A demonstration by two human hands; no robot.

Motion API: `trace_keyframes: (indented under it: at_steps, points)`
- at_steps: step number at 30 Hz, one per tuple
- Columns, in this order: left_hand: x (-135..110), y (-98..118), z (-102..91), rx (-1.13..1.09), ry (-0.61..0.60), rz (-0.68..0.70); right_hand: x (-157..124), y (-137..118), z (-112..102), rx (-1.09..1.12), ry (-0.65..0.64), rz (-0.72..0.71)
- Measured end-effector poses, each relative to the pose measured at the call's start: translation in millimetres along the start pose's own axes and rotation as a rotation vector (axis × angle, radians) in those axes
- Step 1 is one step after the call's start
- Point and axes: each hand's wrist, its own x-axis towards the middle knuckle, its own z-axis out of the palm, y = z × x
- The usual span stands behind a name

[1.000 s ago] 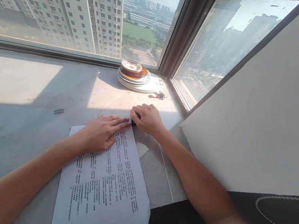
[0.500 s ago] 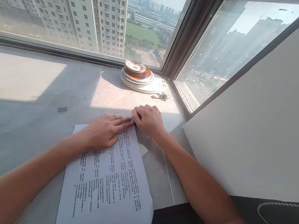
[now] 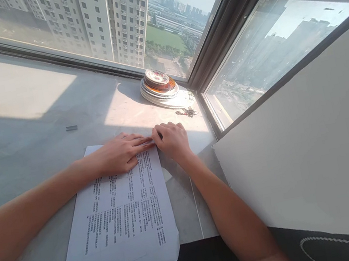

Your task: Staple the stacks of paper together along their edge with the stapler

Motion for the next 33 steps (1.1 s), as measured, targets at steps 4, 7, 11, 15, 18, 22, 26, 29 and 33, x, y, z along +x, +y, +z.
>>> trace_keyframes:
  at_steps: [4,7,11,15,18,22,26,29,33]
  points:
    - [0,-1,0.5,0.007,0.003,0.007,0,-3,2,-0.027,0.013,0.005]
    - [0,-1,-0.2,0.015,-0.007,0.001,0,-4,5,-0.059,0.03,-0.003]
    - [0,-1,-2.4,0.022,-0.034,-0.002,-1,-5,9,-0.106,0.044,-0.022]
    - [-2,-2,-4.0,0.031,-0.039,-0.016,-2,-5,12,-0.179,0.043,-0.064]
    - [-2,-3,-3.6,0.027,-0.038,-0.022,-3,-6,15,-0.228,0.035,-0.09]
    - [-3,-4,-1.9,0.045,-0.045,-0.032,-4,-10,17,-0.291,0.021,-0.122]
    - [-4,-6,-1.0,0.037,-0.029,-0.022,-2,-4,11,-0.217,-0.006,-0.12]
    - [-5,-7,-0.9,0.043,-0.04,-0.026,3,12,3,-0.137,-0.004,-0.074]
    - [-6,-5,-2.7,0.076,-0.066,-0.039,6,38,-3,-0.057,0.058,-0.013]
